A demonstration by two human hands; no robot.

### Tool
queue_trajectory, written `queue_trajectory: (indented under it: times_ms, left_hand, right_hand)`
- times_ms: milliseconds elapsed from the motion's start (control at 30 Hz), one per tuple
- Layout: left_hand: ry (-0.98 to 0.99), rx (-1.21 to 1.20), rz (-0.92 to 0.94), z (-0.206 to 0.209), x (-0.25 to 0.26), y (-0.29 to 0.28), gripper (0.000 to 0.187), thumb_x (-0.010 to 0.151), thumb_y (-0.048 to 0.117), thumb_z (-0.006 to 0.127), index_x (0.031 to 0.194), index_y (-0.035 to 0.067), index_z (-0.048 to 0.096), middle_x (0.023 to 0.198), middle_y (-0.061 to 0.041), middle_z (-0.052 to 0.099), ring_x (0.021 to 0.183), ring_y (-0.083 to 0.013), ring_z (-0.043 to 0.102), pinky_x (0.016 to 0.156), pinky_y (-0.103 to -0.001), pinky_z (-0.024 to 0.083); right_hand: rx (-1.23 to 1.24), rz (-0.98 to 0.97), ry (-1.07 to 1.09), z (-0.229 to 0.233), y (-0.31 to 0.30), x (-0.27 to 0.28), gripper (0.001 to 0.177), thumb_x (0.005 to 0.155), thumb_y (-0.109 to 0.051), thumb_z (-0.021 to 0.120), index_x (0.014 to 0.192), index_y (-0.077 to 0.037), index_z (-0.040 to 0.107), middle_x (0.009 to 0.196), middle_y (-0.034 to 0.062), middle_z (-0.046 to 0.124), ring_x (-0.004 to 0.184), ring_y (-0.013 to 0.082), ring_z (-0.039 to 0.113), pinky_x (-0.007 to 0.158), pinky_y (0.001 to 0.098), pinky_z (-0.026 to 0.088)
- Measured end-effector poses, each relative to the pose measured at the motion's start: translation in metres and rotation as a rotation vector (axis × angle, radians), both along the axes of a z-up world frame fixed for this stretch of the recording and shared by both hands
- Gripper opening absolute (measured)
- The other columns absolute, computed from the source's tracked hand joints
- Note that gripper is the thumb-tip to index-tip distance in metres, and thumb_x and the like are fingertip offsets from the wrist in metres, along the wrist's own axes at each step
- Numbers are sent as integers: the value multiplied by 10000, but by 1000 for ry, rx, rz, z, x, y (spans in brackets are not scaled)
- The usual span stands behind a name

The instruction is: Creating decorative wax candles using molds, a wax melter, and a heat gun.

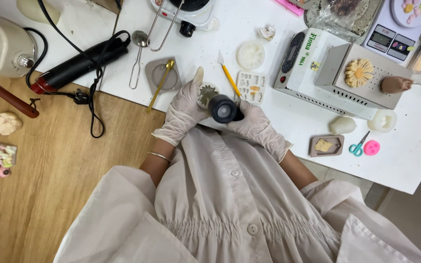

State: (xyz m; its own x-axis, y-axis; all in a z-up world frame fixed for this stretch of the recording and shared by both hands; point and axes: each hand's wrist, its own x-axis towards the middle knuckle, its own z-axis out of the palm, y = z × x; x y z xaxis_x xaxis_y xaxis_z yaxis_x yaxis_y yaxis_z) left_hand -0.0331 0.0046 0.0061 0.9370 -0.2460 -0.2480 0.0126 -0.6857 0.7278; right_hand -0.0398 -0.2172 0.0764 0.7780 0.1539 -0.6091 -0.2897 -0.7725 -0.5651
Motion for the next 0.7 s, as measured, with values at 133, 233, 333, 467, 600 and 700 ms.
queue_trajectory:
  times_ms: [133, 233, 333, 467, 600, 700]
  left_hand:
    - [-76, -99, -9, 0, -3, 3, 1329, 586, 211, 960, 1610, 80, 123, 1285, -209, 581, 1199, -399, 569, 1039, -451, 473]
    - [-122, -117, -8, 2, -6, 0, 1324, 584, 196, 961, 1611, 94, 133, 1298, -214, 581, 1209, -400, 569, 1050, -457, 468]
    - [-144, -76, -17, 1, -2, -4, 1321, 560, 208, 969, 1597, 111, 157, 1283, -217, 580, 1197, -402, 570, 1034, -471, 461]
    - [-175, -110, -8, -8, 1, -6, 1229, 633, 229, 963, 1600, 110, 215, 1275, -199, 603, 1203, -389, 577, 1041, -455, 476]
    - [-169, -144, 5, -13, -2, -6, 1194, 660, 229, 938, 1614, 106, 230, 1259, -150, 641, 1190, -343, 600, 1051, -443, 488]
    - [-182, -74, 52, -13, -5, -10, 1145, 722, 227, 946, 1612, 98, 238, 1240, -168, 632, 1183, -352, 597, 1040, -445, 486]
  right_hand:
    - [-30, -40, 8, -12, -6, 2, 543, 738, -370, 791, 1130, -16, 664, 977, 192, 743, 915, 292, 732, 835, 375, 556]
    - [-23, -59, 3, -11, -5, -2, 525, 741, -354, 779, 1121, -13, 654, 964, 192, 745, 907, 290, 735, 829, 374, 558]
    - [-43, -61, 19, -9, -4, -1, 542, 733, -363, 788, 1122, -13, 647, 965, 193, 747, 920, 288, 738, 837, 367, 559]
    - [-98, -70, 66, -9, -1, -3, 567, 716, -389, 791, 1123, -21, 650, 986, 192, 750, 953, 286, 739, 858, 361, 558]
    - [-85, -53, -9, -25, -13, -8, 564, 730, -380, 770, 1147, -21, 646, 1012, 197, 742, 968, 295, 729, 861, 374, 555]
    - [-61, 36, -61, -29, -14, -8, 553, 716, -333, 770, 1164, -29, 656, 1028, 205, 738, 979, 315, 719, 868, 383, 555]
